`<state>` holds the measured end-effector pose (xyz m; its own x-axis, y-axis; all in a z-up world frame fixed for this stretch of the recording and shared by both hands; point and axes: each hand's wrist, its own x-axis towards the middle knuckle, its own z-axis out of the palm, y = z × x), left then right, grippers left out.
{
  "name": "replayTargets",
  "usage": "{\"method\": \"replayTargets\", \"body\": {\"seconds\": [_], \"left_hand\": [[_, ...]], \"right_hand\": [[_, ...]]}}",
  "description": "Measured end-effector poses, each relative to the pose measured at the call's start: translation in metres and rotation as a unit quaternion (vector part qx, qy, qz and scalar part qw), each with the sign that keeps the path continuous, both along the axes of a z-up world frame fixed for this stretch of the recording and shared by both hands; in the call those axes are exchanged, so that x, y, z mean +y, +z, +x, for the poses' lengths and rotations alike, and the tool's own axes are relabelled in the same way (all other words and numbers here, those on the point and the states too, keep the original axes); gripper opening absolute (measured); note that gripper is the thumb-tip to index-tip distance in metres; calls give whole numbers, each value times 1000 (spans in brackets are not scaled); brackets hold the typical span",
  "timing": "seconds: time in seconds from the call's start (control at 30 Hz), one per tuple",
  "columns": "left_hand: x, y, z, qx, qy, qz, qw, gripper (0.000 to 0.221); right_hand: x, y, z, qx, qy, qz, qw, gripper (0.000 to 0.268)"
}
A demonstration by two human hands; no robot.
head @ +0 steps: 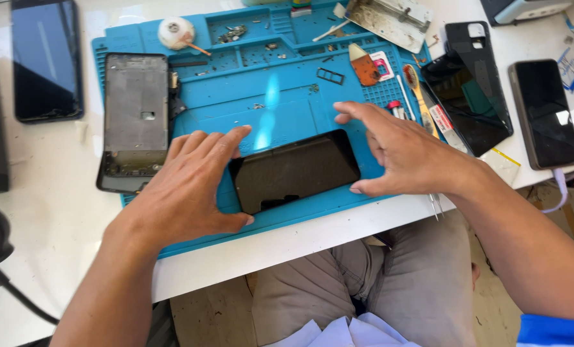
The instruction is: Cleaning a mobile phone screen and applying adhesive during a repair process
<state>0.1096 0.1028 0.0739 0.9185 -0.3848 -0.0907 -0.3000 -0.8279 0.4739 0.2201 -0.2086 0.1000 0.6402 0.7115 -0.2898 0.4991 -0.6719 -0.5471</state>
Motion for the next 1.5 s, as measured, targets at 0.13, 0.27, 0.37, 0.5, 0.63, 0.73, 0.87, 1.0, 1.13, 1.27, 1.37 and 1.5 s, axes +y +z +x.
{"method": "replayTargets", "body": {"seconds": [0.13, 0.27, 0.37, 0.5, 0.63, 0.73, 0.87, 1.0, 1.13, 1.27, 1.37, 1.5], "left_hand": [[-1, 4, 1, 19, 2, 8, 1000, 123], [-2, 3, 1, 29, -6, 3, 1000, 125], [-2, 2, 3, 25, -6, 3, 1000, 124], [1, 0, 2, 28, -1, -4, 1000, 127], [2, 0, 2, 22, 1, -26, 999, 124], [2, -5, 3, -42, 4, -43, 998, 105], [3, -11, 3, -190, 16, -120, 974, 31], [8, -20, 2, -263, 37, -162, 950, 19], [12, -24, 3, -275, 30, -166, 946, 22], [14, -24, 1, -269, 38, -181, 945, 25], [13, -20, 0, -277, 33, -191, 941, 35], [14, -18, -1, -291, 31, -194, 936, 43]], "right_hand": [[-16, -2, -3, -15, -5, 47, 999, 122], [-34, 3, -13, -19, -62, 127, 990, 95], [-55, 3, -20, -65, -89, 181, 977, 56], [-86, 3, -26, -139, -153, 186, 961, 23], [-113, 0, -24, -103, -230, 195, 948, 20], [-125, -2, -19, -112, -295, 173, 933, 18], [-121, -1, -1, -142, -273, 148, 940, 18], [-101, -5, 40, -224, -207, 89, 948, 24], [-90, -18, 87, -267, -189, 70, 942, 20], [-74, -18, 114, -276, -167, 39, 946, 43], [-76, -22, 128, -252, -187, 39, 948, 49], [-94, -27, 129, -291, -166, 167, 927, 28]]}}
